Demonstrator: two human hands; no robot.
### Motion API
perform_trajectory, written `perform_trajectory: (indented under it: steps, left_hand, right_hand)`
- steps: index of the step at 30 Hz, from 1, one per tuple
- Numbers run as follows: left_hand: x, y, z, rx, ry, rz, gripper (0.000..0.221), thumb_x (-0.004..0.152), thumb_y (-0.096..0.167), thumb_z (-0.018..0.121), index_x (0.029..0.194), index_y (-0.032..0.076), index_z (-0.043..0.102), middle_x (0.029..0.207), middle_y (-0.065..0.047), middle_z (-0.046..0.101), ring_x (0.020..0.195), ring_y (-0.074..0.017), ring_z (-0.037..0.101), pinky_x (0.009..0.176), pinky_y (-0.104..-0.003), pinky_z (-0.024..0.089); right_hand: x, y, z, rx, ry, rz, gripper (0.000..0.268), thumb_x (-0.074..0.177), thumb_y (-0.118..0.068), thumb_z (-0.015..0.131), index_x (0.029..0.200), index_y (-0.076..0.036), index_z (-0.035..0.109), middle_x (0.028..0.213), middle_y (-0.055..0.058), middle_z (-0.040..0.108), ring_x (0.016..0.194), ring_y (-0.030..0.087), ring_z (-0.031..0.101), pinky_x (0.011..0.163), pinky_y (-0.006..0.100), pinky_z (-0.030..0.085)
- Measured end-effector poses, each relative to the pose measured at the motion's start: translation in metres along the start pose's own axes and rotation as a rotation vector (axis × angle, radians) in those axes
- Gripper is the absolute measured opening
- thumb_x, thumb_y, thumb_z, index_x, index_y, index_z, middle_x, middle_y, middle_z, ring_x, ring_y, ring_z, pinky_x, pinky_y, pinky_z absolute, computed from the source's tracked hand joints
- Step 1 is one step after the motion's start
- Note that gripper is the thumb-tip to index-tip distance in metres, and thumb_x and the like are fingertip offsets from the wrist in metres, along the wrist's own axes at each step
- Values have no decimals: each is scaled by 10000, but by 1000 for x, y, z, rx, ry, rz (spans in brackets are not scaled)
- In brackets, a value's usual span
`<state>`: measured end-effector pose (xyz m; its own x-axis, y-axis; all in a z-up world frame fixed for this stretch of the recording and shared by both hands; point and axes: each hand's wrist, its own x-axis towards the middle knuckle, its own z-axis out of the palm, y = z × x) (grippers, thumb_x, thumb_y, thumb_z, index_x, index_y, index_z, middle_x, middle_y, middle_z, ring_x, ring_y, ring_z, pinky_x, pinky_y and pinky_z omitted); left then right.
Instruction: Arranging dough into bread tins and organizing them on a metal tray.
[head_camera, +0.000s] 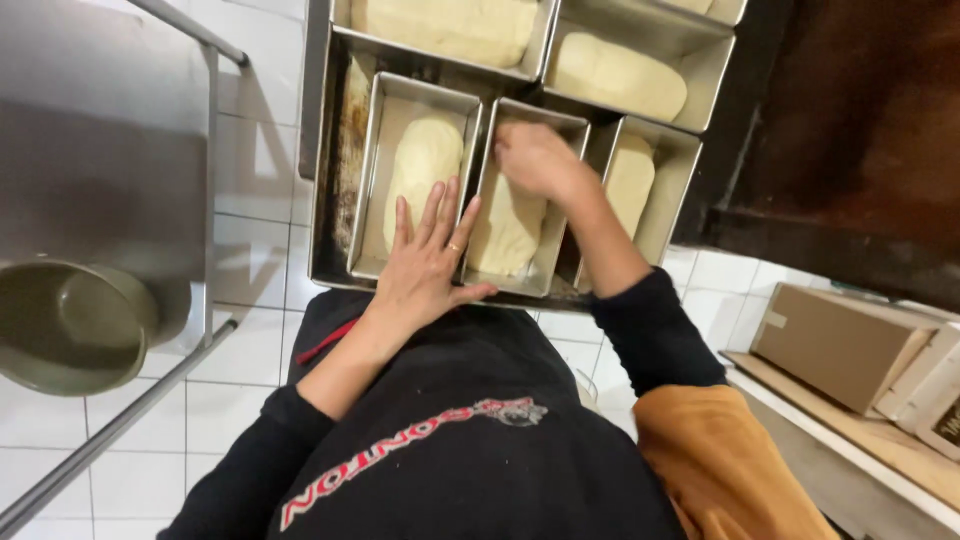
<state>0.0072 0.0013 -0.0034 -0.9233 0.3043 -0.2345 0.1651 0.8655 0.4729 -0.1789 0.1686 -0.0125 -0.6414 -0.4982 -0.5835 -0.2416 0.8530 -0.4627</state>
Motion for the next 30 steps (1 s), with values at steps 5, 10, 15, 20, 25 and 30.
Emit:
perform_trajectory:
  steps: [5,10,15,20,25,30]
  left_hand:
    - [-13,-12,-22,-63,61,54,1213,750,729,727,1665,184,145,1723,-157,56,1592,-325,35,1226,-666,-36]
    - [-37,-74,-43,-154,230,18,1344,688,730,807,1659,100,124,1715,-201,56,1578,-379,46,1227,-651,-18]
    - [-31,-109,-13,-186,213,154,1426,641,671,872,1648,47,77,1716,-204,62,1584,-363,89,1253,-615,24]
    - [-32,-116,-4,-203,284,189,1427,637,681,866,1634,-6,112,1710,-230,71,1582,-388,99,1249,-621,60]
    - [-35,-117,-4,-333,277,221,1424,674,612,884,1649,6,42,1716,-233,23,1586,-404,55,1245,-638,46]
    - [-36,-136,-13,-474,199,184,1496,639,575,925,1646,23,-34,1702,-259,-45,1569,-454,20,1248,-621,93]
  right_hand:
    - [21,43,30,7,218,14,370,1023,-295,431,1069,-68,719,1025,253,727,1070,467,663,877,594,506]
    - [-55,-79,-29,22,420,-16,213,1030,-201,542,1148,-131,705,1037,192,700,1024,431,684,887,541,534]
    - [54,-119,73,-302,384,259,559,858,-577,717,1228,-165,636,1145,261,618,1033,520,672,874,563,569]
    - [11,-147,87,-161,470,105,480,814,-184,802,1214,-107,549,1256,225,455,1180,551,511,1012,542,459]
    - [18,-150,97,49,638,67,524,872,-98,773,1344,-110,545,1365,255,393,1236,575,469,1064,588,456]
    - [-49,-174,111,113,561,153,747,869,-221,776,1540,-140,458,1513,438,270,1335,665,393,1076,631,450]
